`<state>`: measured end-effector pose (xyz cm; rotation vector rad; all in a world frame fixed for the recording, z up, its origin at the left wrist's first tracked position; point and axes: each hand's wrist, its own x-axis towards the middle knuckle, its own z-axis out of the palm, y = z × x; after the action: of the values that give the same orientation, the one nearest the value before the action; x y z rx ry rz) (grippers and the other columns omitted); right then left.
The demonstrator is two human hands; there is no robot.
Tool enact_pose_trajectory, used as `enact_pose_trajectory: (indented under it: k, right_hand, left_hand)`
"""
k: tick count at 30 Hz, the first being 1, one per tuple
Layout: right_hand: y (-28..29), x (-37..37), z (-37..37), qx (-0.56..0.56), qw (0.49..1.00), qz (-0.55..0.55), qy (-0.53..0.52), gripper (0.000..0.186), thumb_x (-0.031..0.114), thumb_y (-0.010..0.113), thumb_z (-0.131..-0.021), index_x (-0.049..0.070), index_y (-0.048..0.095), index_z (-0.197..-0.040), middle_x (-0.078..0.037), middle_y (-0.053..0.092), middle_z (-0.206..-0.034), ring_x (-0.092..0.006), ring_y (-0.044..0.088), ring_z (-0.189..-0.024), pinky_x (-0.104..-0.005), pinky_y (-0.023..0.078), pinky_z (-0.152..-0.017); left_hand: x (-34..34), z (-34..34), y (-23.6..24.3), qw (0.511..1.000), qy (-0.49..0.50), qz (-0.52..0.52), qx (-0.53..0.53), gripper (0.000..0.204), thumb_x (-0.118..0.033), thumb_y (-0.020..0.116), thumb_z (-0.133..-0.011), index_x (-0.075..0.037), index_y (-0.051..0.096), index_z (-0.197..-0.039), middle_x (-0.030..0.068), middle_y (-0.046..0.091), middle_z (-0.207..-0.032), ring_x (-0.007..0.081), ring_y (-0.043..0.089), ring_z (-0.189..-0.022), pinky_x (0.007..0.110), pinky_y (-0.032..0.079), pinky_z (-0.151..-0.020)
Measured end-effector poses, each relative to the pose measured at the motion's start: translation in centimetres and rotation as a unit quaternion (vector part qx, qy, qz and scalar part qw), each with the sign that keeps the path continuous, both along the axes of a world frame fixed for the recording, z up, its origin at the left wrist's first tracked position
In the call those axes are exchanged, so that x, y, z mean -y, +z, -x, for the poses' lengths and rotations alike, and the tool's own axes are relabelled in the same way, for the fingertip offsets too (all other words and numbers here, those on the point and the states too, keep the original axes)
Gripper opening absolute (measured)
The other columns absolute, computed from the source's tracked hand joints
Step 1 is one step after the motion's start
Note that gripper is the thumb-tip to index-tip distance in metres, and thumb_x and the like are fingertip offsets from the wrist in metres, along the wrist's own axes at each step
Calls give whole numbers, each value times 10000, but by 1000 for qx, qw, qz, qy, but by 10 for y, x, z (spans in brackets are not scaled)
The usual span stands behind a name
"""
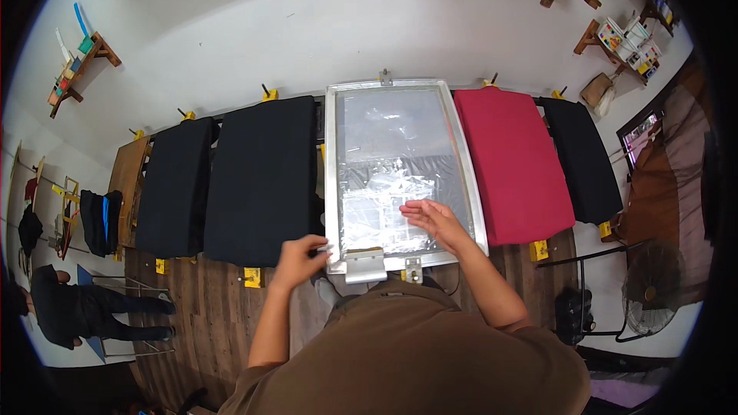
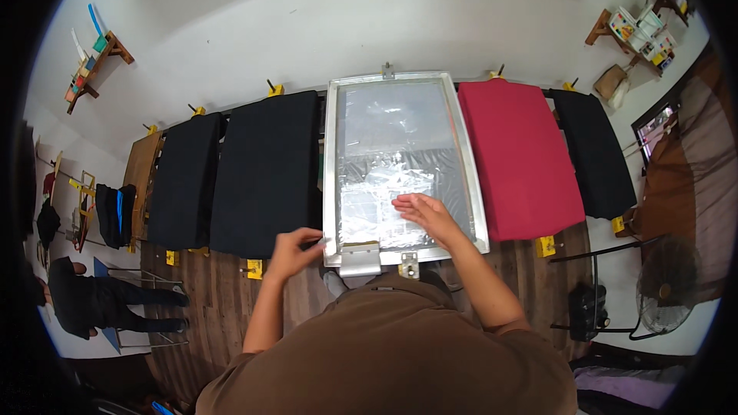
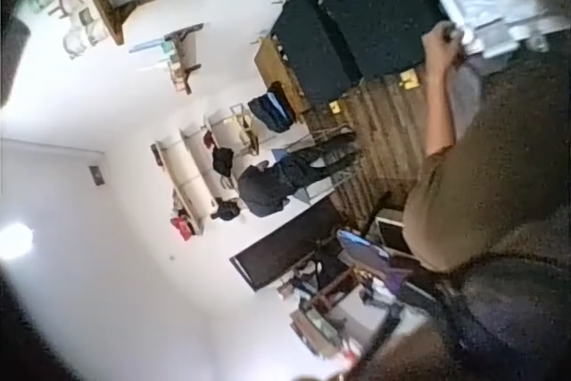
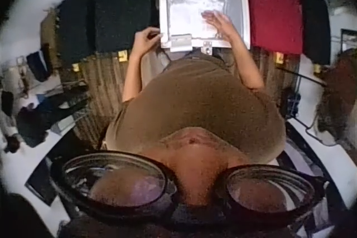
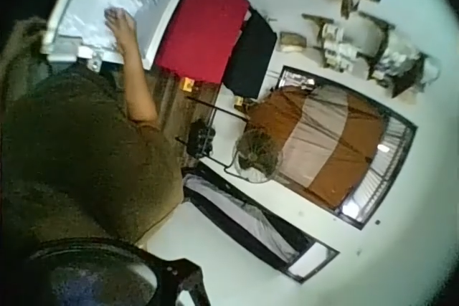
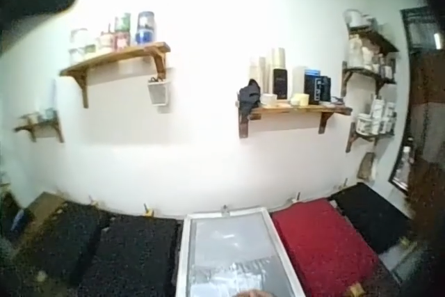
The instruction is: Using a squeegee to apply white ink through a screen onto a t-shirt at a printing station.
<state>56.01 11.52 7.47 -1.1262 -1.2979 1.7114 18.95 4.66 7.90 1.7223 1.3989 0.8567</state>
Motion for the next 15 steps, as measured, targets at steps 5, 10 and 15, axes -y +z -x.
enact_pose_trajectory:
  k: [5, 10, 15]
  right_hand:
    - [-26, 40, -28, -194, 956, 203, -82, 542, 425, 413, -1106, -47, 555, -1332, -193, 675, -1275, -285, 677, -1129, -370, 550, -944]
    - [-71, 105, -47, 257, 959, 111, -50, 610, 553, 492, -1039, -18, 706, -1023, -140, 755, -932, -243, 726, -824, -360, 554, -746]
    - [-79, 140, -1, 378, 919, 96, -59, 748, 679, 580, -937, -16, 711, -691, -145, 717, -677, -267, 721, -702, -388, 553, -702]
  left_hand:
    - [27, 84, -54, 947, 307, -51, 84, 200, -131, 731, -960, 23, 705, -836, 35, 713, -748, 65, 638, -700, 236, 498, -632]
    - [59, 137, -53, 918, 377, -44, -114, 372, -277, 707, -987, 24, 653, -775, 67, 657, -619, 102, 612, -580, 291, 497, -593]
    - [53, 172, -74, 916, 367, -42, -157, 411, -296, 766, -932, 28, 625, -722, 91, 550, -553, 119, 511, -520, 321, 443, -539]
